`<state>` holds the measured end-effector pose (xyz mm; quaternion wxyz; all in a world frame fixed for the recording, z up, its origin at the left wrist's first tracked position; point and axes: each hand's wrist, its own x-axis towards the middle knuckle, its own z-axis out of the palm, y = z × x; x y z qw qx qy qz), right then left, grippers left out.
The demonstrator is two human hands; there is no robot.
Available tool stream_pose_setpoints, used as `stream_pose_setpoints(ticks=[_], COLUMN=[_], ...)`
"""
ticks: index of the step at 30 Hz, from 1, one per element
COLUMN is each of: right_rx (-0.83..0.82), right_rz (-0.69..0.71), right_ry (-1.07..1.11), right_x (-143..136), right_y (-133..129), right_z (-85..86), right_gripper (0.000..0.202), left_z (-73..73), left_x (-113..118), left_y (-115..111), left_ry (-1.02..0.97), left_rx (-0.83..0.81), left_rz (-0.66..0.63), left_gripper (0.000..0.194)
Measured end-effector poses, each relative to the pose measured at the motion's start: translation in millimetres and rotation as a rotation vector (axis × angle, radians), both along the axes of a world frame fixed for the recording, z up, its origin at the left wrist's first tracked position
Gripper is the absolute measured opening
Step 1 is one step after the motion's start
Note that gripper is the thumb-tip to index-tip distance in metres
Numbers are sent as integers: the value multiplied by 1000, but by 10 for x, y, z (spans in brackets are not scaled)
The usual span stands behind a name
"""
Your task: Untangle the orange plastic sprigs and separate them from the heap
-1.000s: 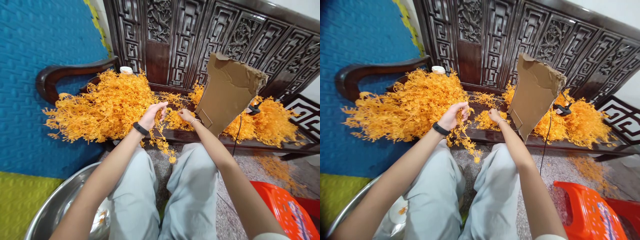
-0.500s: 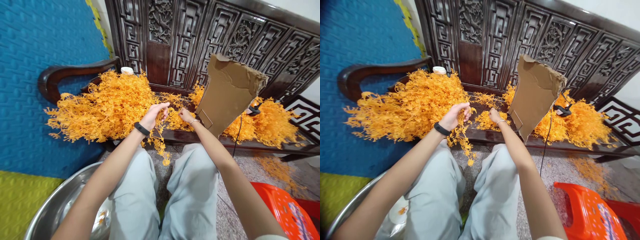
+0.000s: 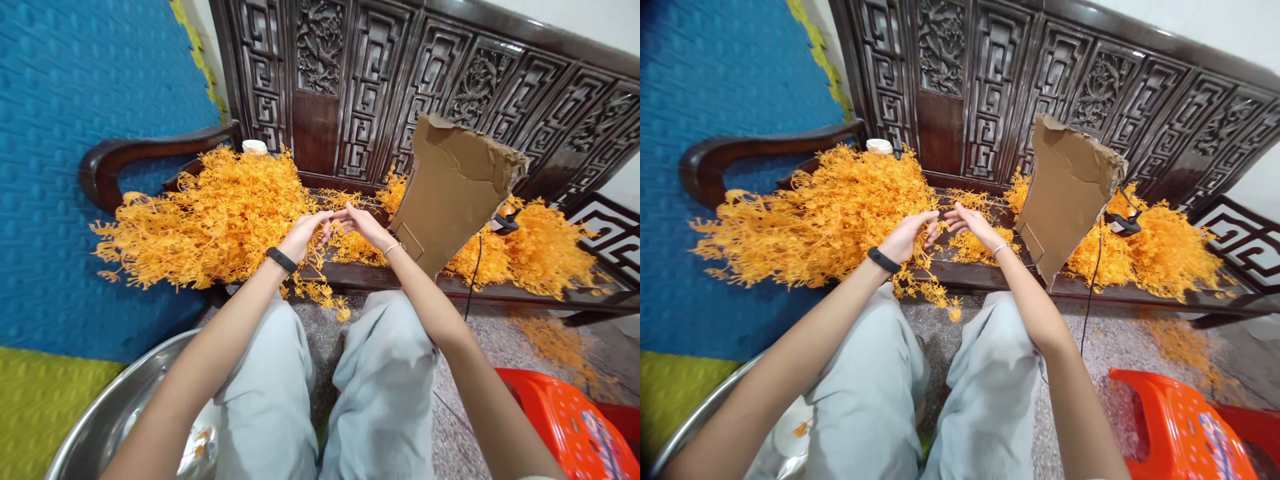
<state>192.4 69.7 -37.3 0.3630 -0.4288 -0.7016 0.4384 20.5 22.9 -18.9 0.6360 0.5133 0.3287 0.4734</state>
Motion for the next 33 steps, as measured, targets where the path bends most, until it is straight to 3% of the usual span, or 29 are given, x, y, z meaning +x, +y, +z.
stream_pose_setpoints(ticks=[4, 7, 12, 18, 25, 33], right_rx=[130, 215, 243, 243, 71, -81], right_rz=[136, 150, 177, 144, 236, 315], right_ry=[76, 37, 46, -15, 201, 463], right_x=[-138, -163, -116, -71, -87, -203], right_y=[-250, -349, -346, -371, -458, -494], right_z=[189, 247, 228, 286, 380, 363], right_gripper=[41, 33, 26, 26, 36, 39], left_z=[-30, -27, 10, 46, 125, 204], left_x=[9, -4, -23, 0, -4, 63], left_y=[30, 31, -19, -44, -50, -129], left_ry=[-10, -8, -3, -44, -272, -370], left_rx=[-35, -31, -11, -93, -188, -130], left_rz=[82, 76, 15, -154, -219, -202], left_gripper=[21, 25, 35, 41, 49, 58])
